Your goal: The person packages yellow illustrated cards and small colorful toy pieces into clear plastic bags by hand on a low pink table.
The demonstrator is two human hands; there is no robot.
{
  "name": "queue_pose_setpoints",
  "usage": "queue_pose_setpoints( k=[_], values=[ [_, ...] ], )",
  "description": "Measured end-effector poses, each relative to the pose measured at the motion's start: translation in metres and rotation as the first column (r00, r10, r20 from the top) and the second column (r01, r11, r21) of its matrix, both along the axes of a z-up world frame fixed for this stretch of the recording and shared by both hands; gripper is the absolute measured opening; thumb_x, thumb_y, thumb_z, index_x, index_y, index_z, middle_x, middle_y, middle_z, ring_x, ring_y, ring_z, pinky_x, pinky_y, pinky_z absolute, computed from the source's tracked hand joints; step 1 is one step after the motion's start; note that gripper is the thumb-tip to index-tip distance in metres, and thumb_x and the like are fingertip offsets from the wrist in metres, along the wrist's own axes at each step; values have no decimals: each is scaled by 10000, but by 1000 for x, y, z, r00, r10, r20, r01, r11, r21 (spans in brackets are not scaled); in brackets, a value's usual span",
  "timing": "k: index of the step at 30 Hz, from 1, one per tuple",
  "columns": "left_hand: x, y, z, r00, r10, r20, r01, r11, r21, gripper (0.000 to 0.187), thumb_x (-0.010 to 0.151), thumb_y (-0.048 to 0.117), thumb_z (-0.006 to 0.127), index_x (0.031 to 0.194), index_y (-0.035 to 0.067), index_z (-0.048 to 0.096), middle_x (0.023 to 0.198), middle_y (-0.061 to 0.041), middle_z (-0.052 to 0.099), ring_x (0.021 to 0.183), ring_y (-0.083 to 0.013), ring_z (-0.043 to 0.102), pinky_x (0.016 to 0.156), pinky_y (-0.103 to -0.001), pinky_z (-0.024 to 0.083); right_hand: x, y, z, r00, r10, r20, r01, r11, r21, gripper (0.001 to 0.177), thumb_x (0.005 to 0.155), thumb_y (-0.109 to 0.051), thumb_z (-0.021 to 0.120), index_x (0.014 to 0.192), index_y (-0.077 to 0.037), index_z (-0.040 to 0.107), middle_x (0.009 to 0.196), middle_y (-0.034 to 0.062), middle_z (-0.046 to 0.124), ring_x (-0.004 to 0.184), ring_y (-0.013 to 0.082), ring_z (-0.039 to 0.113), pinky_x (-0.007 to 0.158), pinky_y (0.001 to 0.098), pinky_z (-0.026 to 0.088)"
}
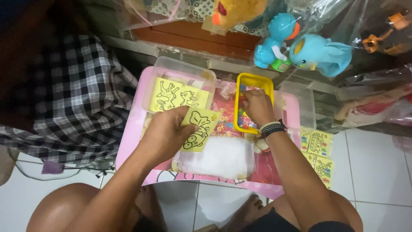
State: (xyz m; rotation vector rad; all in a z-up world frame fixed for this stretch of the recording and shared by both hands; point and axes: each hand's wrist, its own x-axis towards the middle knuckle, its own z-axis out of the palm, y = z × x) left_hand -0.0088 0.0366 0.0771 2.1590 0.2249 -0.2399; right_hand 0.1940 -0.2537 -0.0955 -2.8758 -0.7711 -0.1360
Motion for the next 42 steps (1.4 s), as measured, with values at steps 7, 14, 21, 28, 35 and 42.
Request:
queue_pose_setpoints(
  k=[7,14,21,28,35,42],
  values=[
    [2,5,-7,1000,12,19,-12,1000,-12,179,849,140,723,1024,108,747,817,-202,773,883,-448,745,755,-476,586,7,-15,2,1000,8,-8,-6,958,287,67,924,-189,756,937,-173,820,976,82,768,974,389,696,908,456,542],
    [4,5,-5,999,0,37,0,1000,-16,177,844,118,729,1018,101,756,808,-208,775,855,-427,758,733,-460,591,-10,-23,29,980,-80,-180,152,888,435,82,834,-100,837,880,-166,818,832,105,760,829,328,735,763,383,574],
    [5,1,-1,999,19,33,-17,999,-38,203,845,129,721,1043,126,763,812,-191,782,878,-407,759,759,-450,593,-39,-19,109,892,-81,-444,387,642,661,135,1000,-21,666,1111,54,675,930,184,714,737,212,730,631,288,639],
    [0,0,-2,990,44,134,-30,994,-102,85,852,66,733,864,35,654,656,-41,677,529,-139,590,542,-300,521,-112,0,226,944,101,-313,152,711,686,112,924,58,698,1023,19,731,882,35,690,709,69,520,657,186,435],
    [-7,-9,-10,970,-51,239,37,997,61,181,842,134,772,860,38,620,631,-97,700,510,-215,622,542,-360,524,-143,33,244,984,116,-134,31,631,775,137,949,98,679,1064,23,669,1001,80,723,718,71,496,677,186,418],
    [-8,-15,-13,944,-105,314,90,994,63,165,828,111,762,956,45,682,662,-101,732,496,-210,626,518,-348,520,-145,53,236,969,234,78,-230,746,625,152,828,43,717,959,-30,742,886,42,710,745,152,549,686,274,453]
  ],
)
